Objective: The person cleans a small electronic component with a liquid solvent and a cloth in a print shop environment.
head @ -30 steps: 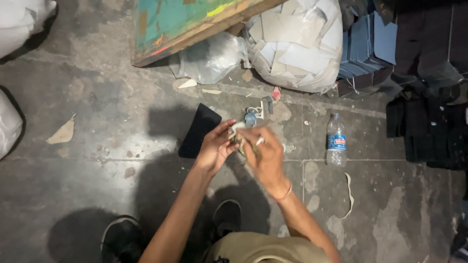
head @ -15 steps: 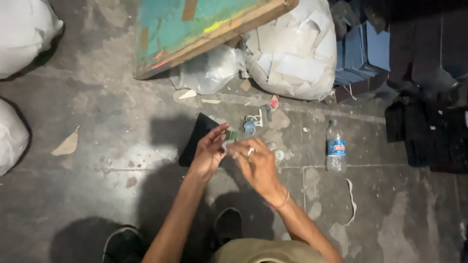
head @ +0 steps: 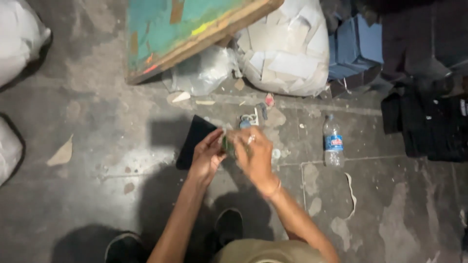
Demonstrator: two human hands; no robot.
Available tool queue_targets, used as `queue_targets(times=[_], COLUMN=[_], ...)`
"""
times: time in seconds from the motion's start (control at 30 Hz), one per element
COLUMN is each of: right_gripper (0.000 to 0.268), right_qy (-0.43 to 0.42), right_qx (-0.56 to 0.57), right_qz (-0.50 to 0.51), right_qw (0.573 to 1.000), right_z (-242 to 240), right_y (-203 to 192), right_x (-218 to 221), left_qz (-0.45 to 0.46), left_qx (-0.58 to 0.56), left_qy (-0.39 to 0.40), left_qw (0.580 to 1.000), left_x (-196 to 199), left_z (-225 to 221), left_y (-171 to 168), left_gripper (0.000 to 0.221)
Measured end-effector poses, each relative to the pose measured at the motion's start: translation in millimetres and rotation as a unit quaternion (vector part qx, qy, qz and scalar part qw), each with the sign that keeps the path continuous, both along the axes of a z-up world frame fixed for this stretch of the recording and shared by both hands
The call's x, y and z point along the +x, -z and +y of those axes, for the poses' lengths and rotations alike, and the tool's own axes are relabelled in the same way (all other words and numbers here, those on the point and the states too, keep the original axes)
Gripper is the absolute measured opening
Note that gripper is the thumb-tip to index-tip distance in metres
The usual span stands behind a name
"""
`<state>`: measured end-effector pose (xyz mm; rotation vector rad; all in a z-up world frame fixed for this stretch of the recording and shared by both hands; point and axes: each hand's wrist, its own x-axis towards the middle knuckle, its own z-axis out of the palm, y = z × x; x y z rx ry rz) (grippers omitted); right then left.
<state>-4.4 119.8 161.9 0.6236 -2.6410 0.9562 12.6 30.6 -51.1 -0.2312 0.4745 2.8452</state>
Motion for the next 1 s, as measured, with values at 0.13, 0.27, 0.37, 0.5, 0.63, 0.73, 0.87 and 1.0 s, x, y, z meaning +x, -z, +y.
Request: queue_targets(times=[0.13,0.27,0.37,0.5,0.63,0.73,0.87,1.0], right_gripper=[0.022,0.011,0.009,0.020,0.021,0.023,0.028,0.041], right_qy=[-0.056,0.015,-0.001,-0.045,0.015,0.006,0.001,-0.018], right_qx=[-0.015,-0.014,-0.021,-0.039,-0.095,-0.069,-0.110,-0.008], right_qz=[0.002,-0.087,-0.047,-0.052,-0.048,0.019,0.013,0.225], right_qw=[0.998,0.996,0.999,0.997,0.994,0.997,0.994,0.974], right_z=[-3,4,4,1,17,21,16,13], right_y=[-5,-10,-11,-24,-30,-60,-128,-202], right_x=[15,0,11,13,4,-4,5,14], left_qz=[-0.023,-0.057,-0.038,-0.069,-0.119,-0.125,-0.139,-0.177], left_qx=[-0.015,-0.031,-0.052,-0.019,0.016,0.005,-0.044,-0.053], left_qy=[-0.005,0.019,0.019,0.022,0.045,0.050,0.064,0.069], left_qw=[1.000,0.998,0.998,0.997,0.992,0.991,0.987,0.980], left_x=[-8,-4,-8,-18,-12,-29,-33,-27], left_z=[-18,-14,-17,-23,-21,-20,-26,-26], left_y=[-24,-39,-29,-24,-15,17,35,18], left_gripper=[0.048,0.049,0.048,0.045,0.046,0.048,0.049,0.051])
